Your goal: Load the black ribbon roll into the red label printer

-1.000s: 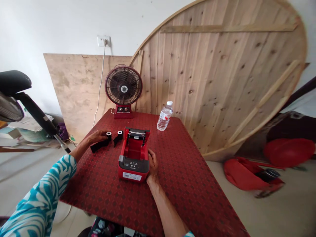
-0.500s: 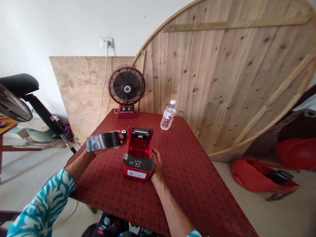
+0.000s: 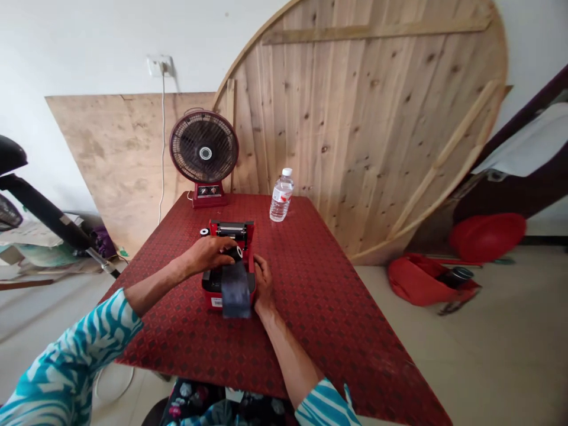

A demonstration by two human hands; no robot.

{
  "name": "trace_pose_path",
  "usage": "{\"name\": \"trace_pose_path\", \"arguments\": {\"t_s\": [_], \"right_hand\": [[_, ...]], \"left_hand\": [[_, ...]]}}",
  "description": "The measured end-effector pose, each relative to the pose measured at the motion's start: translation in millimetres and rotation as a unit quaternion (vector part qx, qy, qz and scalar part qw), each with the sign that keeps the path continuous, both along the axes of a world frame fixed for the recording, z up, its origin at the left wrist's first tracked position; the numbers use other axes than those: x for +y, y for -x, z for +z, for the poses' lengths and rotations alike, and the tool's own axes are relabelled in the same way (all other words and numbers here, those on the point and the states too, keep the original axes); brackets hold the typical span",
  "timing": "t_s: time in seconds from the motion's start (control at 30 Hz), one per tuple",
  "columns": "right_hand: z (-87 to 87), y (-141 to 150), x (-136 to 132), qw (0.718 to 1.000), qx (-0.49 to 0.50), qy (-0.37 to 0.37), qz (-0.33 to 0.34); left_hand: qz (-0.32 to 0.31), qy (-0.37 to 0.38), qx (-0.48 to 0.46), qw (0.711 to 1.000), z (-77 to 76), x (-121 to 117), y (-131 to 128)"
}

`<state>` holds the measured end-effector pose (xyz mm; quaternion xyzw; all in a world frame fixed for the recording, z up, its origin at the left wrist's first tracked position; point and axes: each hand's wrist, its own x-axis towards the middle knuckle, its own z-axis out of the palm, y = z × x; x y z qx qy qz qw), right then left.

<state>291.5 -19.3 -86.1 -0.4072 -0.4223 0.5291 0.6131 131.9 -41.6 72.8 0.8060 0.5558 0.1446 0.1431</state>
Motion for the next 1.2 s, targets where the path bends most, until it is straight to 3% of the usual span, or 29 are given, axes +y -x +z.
{"name": "trace_pose_path", "arguments": {"t_s": [0.13,0.33,0.43,0.57,0.67,0.77,0.93,1.07,1.2], "right_hand": [[0.6,0,0,1.000,-0.012,-0.007,-0.007],[0.6,3,3,1.000,0.001,-0.002,-0.010],[1.5,3,2,1.000,0.010,-0.006,-0.006],[2.7,3,1,1.000,0.017,0.000,-0.011],[3.4,3,0,1.000,0.015,0.009,-0.010],[4.0,4,0,1.000,0.017,0.008,-0.010],[4.5,3,0,1.000,0.003,0.001,-0.026],[4.9,1,0,1.000,-0.001,-0.005,-0.013],[6.4,2,-2,1.000,0.004,-0.004,-0.013]], "left_hand": [[0.033,-0.018,0.204,0.978,-1.9,3,-17],[-0.030,0.021,0.264,0.964,-18.2,19,-25],[-0.059,0.044,0.246,0.967,-24.7,32,-24],[-0.100,0.056,0.187,0.976,-20.9,34,-11],[-0.084,0.018,0.037,0.996,-13.9,12,8],[-0.048,-0.029,-0.086,0.995,-11.5,-24,24],[-0.072,-0.128,-0.061,0.987,-25.6,-67,22],[-0.065,-0.253,-0.035,0.965,-37.1,-67,7],[-0.079,-0.308,-0.045,0.947,-37.5,-66,1]]}}
